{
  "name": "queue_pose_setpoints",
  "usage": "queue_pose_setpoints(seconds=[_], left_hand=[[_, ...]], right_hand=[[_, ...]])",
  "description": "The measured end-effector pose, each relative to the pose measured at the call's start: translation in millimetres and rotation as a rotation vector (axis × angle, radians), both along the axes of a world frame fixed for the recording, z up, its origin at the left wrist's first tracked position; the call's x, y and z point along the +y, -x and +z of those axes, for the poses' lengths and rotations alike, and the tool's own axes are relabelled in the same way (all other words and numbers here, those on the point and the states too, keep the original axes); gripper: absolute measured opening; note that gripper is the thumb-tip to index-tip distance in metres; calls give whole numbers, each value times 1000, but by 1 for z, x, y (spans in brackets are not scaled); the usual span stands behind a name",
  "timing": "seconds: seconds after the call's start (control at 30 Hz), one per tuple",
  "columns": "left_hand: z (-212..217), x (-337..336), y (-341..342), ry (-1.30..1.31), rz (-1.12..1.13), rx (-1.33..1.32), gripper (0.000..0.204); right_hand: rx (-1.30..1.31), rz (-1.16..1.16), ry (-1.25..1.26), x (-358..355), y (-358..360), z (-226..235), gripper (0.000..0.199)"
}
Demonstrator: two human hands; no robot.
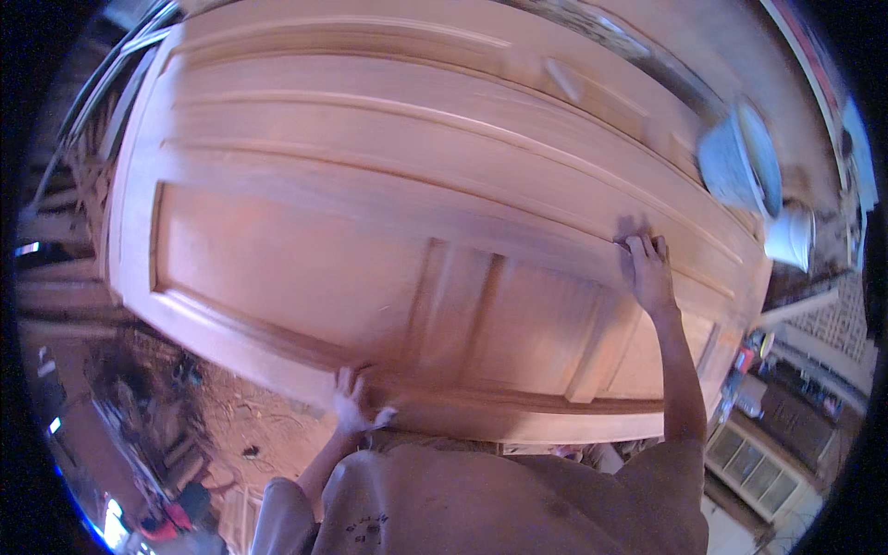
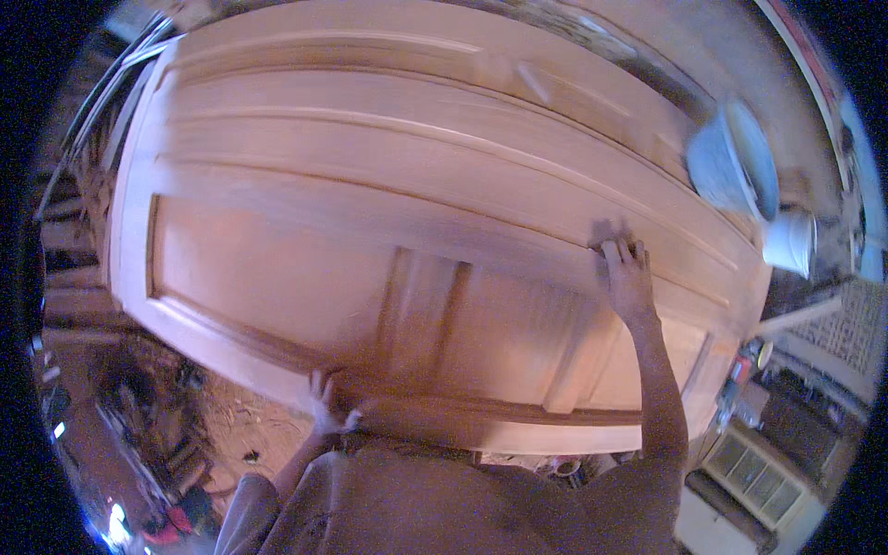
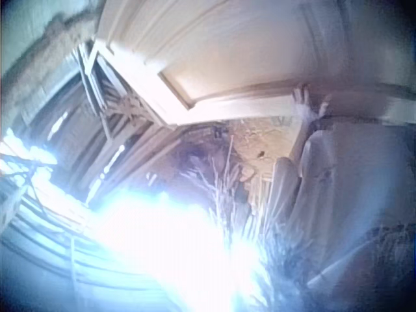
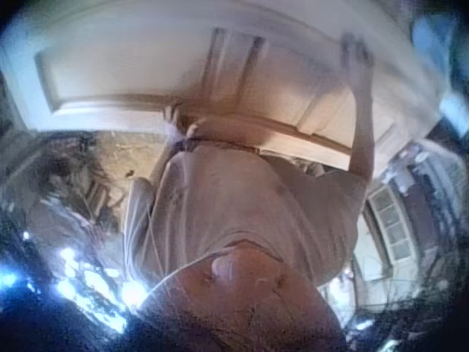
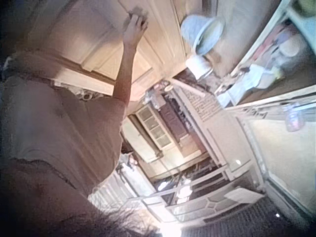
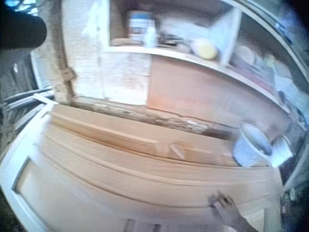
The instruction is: The person sands the surface and grooves of a large wooden door using a hand-held sanding block and a rotary power sander, occasionally applying a wood filler or putty.
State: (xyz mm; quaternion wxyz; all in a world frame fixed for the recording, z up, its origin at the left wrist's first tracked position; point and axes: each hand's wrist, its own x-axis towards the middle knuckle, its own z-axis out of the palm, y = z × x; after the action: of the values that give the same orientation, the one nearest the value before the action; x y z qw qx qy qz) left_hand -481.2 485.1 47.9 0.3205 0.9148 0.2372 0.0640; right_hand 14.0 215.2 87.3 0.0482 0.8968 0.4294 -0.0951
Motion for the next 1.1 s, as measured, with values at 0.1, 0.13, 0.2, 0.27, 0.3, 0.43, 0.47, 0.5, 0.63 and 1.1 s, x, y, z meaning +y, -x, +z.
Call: queue_pose_setpoints(seconds=[0.1, 0.13, 0.2, 0.27, 0.3, 0.43, 0.47, 0.5, 0.63, 1.1], left_hand=[[12, 7, 4, 89, -15, 26, 75], [16, 11, 4, 143, -17, 32, 74], [9, 9, 9, 95, -27, -68, 70], [7, 24, 17, 159, -66, -147, 66], [9, 38, 21, 249, -98, -180, 64], [-4, 116, 70, 478, 205, -319, 50], [-9, 138, 86, 537, 350, -343, 48], [-2, 171, 95, 450, 462, -395, 47], [-2, 298, 141, 163, 661, -351, 49], [14, 373, 157, -78, 458, -144, 59]], right_hand=[[-57, 17, -77, 69, 30, -16, 30], [-50, 39, -97, 90, 40, -20, 30], [-39, 89, -141, 140, 59, -23, 30], [-2, 122, -139, 197, 81, -16, 31], [15, 136, -137, 226, 93, -14, 31], [20, 163, -191, 332, 141, -18, 31], [29, 179, -211, 358, 151, -20, 31], [39, 191, -226, 382, 160, -23, 31], [35, 241, -250, 482, 199, -25, 28], [127, 361, -297, 787, 321, -27, 20]])
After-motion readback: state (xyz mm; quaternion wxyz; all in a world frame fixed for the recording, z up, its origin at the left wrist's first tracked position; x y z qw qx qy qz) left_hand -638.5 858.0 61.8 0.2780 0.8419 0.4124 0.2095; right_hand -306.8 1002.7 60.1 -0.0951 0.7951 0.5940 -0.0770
